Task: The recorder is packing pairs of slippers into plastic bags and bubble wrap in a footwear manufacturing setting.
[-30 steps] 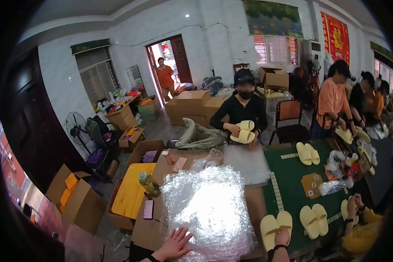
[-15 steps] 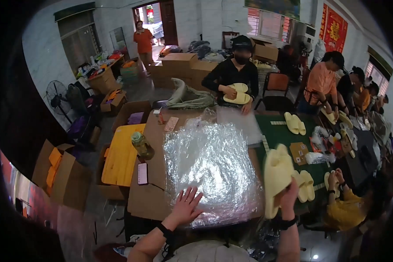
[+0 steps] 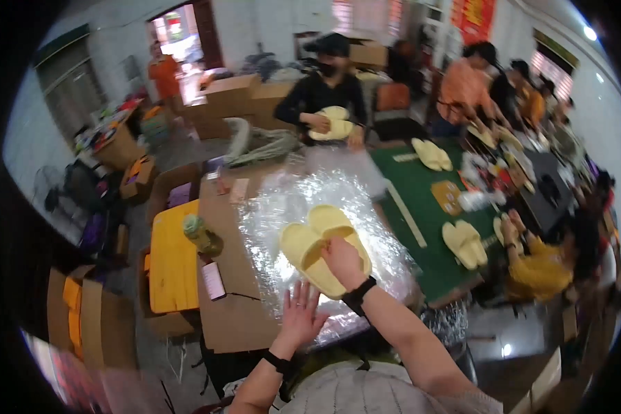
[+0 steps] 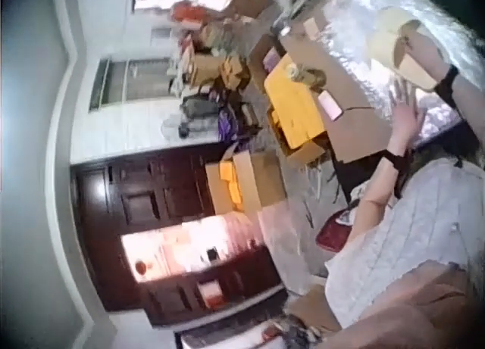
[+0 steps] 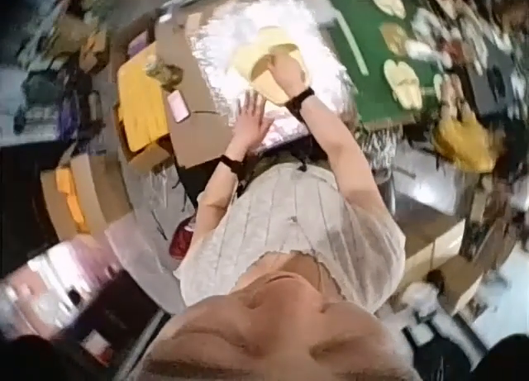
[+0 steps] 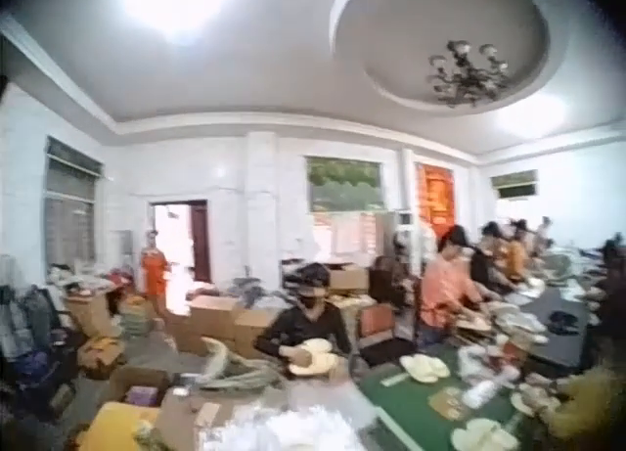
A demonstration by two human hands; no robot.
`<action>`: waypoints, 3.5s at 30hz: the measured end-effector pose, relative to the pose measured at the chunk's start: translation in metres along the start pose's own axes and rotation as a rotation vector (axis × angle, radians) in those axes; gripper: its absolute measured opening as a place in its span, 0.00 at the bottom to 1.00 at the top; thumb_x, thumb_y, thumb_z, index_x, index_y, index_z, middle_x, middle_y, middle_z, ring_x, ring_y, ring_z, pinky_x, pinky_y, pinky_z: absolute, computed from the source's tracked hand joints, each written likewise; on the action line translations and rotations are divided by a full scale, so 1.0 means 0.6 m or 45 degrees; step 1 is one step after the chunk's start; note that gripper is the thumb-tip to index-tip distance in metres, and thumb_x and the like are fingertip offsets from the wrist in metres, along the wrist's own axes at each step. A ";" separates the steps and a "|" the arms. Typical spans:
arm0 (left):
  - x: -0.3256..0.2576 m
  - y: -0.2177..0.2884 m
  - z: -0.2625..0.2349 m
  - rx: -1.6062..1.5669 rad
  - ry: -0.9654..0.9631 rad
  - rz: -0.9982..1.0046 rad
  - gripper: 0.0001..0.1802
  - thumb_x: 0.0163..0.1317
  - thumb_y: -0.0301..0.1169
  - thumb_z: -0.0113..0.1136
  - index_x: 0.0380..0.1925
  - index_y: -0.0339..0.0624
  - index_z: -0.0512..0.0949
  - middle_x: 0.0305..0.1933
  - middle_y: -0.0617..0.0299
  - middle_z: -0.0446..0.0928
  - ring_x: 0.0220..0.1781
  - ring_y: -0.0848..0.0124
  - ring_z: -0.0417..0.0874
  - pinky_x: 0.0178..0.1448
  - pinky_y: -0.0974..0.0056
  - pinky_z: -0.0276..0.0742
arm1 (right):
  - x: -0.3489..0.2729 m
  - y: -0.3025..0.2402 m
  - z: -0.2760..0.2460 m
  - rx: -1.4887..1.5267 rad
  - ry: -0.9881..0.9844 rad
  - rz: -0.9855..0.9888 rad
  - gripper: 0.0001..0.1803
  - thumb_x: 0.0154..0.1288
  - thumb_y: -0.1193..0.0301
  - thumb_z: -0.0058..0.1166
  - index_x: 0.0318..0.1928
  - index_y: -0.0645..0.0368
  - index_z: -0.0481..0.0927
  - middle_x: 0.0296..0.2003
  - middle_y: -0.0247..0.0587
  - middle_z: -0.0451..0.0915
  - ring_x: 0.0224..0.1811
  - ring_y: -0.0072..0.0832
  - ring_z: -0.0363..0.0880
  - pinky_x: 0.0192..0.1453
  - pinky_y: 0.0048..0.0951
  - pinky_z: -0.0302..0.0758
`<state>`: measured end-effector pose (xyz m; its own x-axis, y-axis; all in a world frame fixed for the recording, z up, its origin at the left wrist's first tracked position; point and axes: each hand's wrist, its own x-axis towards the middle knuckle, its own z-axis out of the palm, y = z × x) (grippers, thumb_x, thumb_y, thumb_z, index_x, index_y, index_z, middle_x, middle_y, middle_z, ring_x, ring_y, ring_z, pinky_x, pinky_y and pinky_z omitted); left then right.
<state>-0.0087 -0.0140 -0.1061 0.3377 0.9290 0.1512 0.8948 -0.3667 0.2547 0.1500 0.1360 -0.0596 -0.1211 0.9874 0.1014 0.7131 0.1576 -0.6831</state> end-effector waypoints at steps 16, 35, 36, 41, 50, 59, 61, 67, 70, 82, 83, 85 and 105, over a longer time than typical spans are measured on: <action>-0.018 0.005 -0.078 -0.262 0.197 -0.166 0.15 0.66 0.34 0.51 0.45 0.33 0.74 0.61 0.41 0.67 0.70 0.41 0.59 0.71 0.37 0.55 | -0.596 0.316 -0.232 0.238 0.737 0.797 0.05 0.64 0.74 0.62 0.40 0.59 0.84 0.34 0.42 0.83 0.31 0.30 0.82 0.35 0.28 0.77; 0.015 0.429 0.456 -0.546 -1.495 -0.404 0.41 0.67 0.56 0.61 0.68 0.37 0.64 0.57 0.46 0.78 0.52 0.60 0.84 0.55 0.57 0.79 | -0.814 1.069 -0.179 0.415 0.768 1.621 0.22 0.65 0.69 0.60 0.59 0.63 0.79 0.49 0.46 0.85 0.51 0.37 0.84 0.56 0.33 0.77; 0.005 0.423 0.518 -0.463 -1.448 -0.471 0.45 0.65 0.56 0.63 0.70 0.36 0.60 0.59 0.43 0.77 0.54 0.58 0.83 0.57 0.55 0.78 | -0.802 1.091 -0.167 0.498 0.794 1.619 0.27 0.65 0.70 0.61 0.63 0.64 0.75 0.55 0.48 0.82 0.57 0.38 0.82 0.60 0.33 0.75; 0.036 0.499 0.687 -0.420 -1.171 -0.918 0.60 0.59 0.57 0.70 0.76 0.33 0.46 0.73 0.35 0.62 0.69 0.48 0.72 0.67 0.51 0.72 | -0.797 1.155 -0.107 0.428 0.722 1.718 0.39 0.56 0.64 0.71 0.66 0.64 0.70 0.56 0.50 0.80 0.58 0.37 0.80 0.61 0.34 0.75; -0.029 0.338 0.805 -0.966 -0.660 -1.251 0.18 0.57 0.34 0.69 0.39 0.30 0.80 0.36 0.49 0.84 0.39 0.56 0.85 0.45 0.53 0.78 | -0.704 0.905 -0.204 1.371 0.989 1.368 0.20 0.68 0.68 0.63 0.56 0.65 0.75 0.47 0.35 0.82 0.46 0.24 0.78 0.51 0.27 0.74; -0.050 0.405 0.506 -1.973 -0.535 -1.337 0.17 0.75 0.25 0.51 0.62 0.41 0.69 0.56 0.60 0.76 0.52 0.66 0.79 0.54 0.59 0.76 | -0.695 0.694 -0.484 1.650 1.352 0.969 0.16 0.70 0.68 0.57 0.54 0.63 0.79 0.50 0.40 0.83 0.50 0.30 0.82 0.57 0.32 0.76; -0.029 0.413 0.427 -2.166 -0.481 -1.257 0.21 0.74 0.24 0.50 0.65 0.41 0.68 0.59 0.60 0.76 0.56 0.66 0.78 0.61 0.60 0.74 | -0.684 0.676 -0.526 1.700 1.337 0.975 0.16 0.71 0.68 0.54 0.54 0.64 0.79 0.49 0.40 0.83 0.50 0.30 0.81 0.56 0.32 0.76; 0.077 0.453 0.257 -2.433 -0.764 -1.321 0.28 0.75 0.43 0.49 0.66 0.35 0.69 0.67 0.53 0.74 0.66 0.58 0.75 0.72 0.53 0.68 | -0.695 0.646 -0.529 1.497 1.315 1.058 0.18 0.70 0.69 0.53 0.56 0.66 0.78 0.51 0.39 0.83 0.53 0.27 0.79 0.60 0.30 0.73; 0.062 0.472 0.284 -1.947 -1.066 -1.483 0.37 0.72 0.54 0.53 0.68 0.36 0.67 0.68 0.52 0.73 0.66 0.61 0.74 0.71 0.56 0.69 | -0.727 0.687 -0.524 1.055 0.835 0.787 0.20 0.69 0.69 0.58 0.58 0.64 0.76 0.46 0.33 0.83 0.49 0.25 0.80 0.56 0.29 0.73; -0.095 0.215 0.689 -1.186 -1.536 -1.325 0.35 0.75 0.53 0.43 0.75 0.44 0.60 0.74 0.53 0.64 0.72 0.53 0.67 0.68 0.48 0.68 | -0.763 1.010 -0.126 0.813 1.061 1.927 0.59 0.50 0.31 0.66 0.59 0.79 0.73 0.59 0.66 0.77 0.60 0.48 0.78 0.64 0.39 0.73; -0.119 0.225 0.739 -1.126 -1.602 -1.021 0.35 0.73 0.53 0.46 0.73 0.44 0.63 0.72 0.52 0.67 0.71 0.52 0.69 0.68 0.49 0.69 | -0.798 1.051 -0.094 0.958 1.075 2.150 0.61 0.48 0.31 0.66 0.59 0.82 0.73 0.56 0.65 0.79 0.55 0.45 0.81 0.58 0.39 0.77; -0.125 0.230 0.768 -0.979 -1.538 -0.488 0.35 0.67 0.53 0.53 0.69 0.45 0.68 0.67 0.50 0.73 0.69 0.51 0.72 0.68 0.49 0.70 | -0.800 1.079 -0.052 1.007 0.410 1.761 0.49 0.59 0.39 0.64 0.55 0.81 0.76 0.49 0.59 0.83 0.48 0.40 0.83 0.51 0.38 0.79; -0.111 0.273 0.647 -0.706 -1.467 -0.005 0.35 0.62 0.54 0.59 0.65 0.47 0.73 0.63 0.48 0.77 0.66 0.51 0.76 0.68 0.51 0.73 | -0.735 0.966 -0.201 1.419 1.139 1.738 0.21 0.71 0.55 0.59 0.34 0.62 0.82 0.23 0.27 0.73 0.25 0.23 0.67 0.32 0.31 0.65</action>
<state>0.2288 -0.1169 -0.4450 0.6411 0.3339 -0.6911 0.7491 -0.0764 0.6580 0.7000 -0.2071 -0.4127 0.6127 0.2032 -0.7637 -0.7027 -0.3022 -0.6442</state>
